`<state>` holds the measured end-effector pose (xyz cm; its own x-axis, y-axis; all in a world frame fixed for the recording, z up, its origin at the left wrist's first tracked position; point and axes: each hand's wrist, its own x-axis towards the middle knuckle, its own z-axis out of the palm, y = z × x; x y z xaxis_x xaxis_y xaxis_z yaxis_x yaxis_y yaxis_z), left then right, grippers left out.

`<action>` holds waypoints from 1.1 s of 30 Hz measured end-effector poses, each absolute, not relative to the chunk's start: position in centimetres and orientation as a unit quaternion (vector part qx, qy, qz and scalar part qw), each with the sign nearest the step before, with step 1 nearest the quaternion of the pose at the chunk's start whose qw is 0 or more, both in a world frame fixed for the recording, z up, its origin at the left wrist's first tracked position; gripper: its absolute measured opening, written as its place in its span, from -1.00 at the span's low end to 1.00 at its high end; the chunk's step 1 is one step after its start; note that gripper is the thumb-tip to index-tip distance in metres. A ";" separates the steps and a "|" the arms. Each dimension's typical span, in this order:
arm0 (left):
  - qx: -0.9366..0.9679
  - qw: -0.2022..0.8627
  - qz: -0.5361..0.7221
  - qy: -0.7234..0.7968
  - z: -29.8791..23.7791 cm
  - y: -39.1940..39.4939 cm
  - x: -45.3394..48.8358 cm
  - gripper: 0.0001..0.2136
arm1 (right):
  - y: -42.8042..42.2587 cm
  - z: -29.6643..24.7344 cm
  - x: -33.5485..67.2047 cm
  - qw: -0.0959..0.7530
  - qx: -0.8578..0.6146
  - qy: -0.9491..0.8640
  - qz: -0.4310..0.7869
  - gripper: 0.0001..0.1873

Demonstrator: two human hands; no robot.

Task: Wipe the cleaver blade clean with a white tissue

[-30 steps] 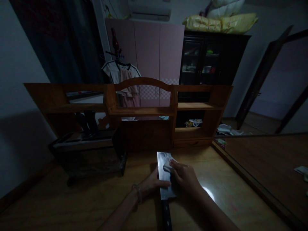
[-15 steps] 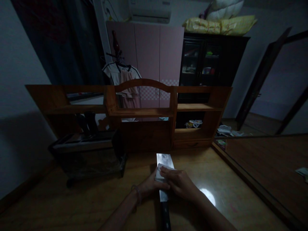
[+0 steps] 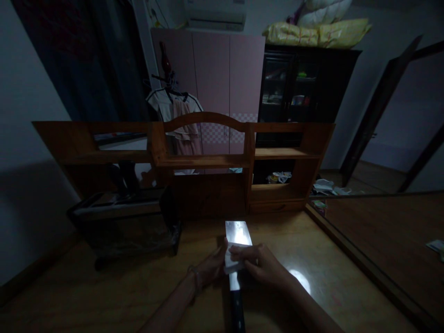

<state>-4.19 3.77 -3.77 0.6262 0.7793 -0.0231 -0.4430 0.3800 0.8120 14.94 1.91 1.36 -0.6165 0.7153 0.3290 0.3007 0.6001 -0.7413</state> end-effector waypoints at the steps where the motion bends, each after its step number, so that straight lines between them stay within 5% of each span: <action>1: 0.382 0.812 0.385 0.215 -3.8 3.8 -4.0 -0.38 | 1.9 1.3 14.9 0.315 -0.301 -0.838 0.330 -0.54; 14: 0.305 0.839 0.367 0.260 -2.6 3.6 -3.6 -0.31 | 1.6 1.3 14.3 0.321 -0.264 -0.813 0.408 -0.57; 20: 0.309 0.845 0.368 0.233 -3.3 3.8 -3.8 -0.46 | 2.3 1.2 14.8 0.328 -0.294 -0.746 0.500 -0.71; 25: 0.311 0.842 0.385 0.214 -2.4 3.7 -3.5 -0.54 | 3.6 0.7 16.7 0.329 -0.392 -0.727 0.457 -0.68; 33: 0.316 0.838 0.388 0.218 -1.0 3.1 -3.5 -0.46 | 5.2 0.4 18.2 0.521 -0.446 -0.657 0.314 -0.63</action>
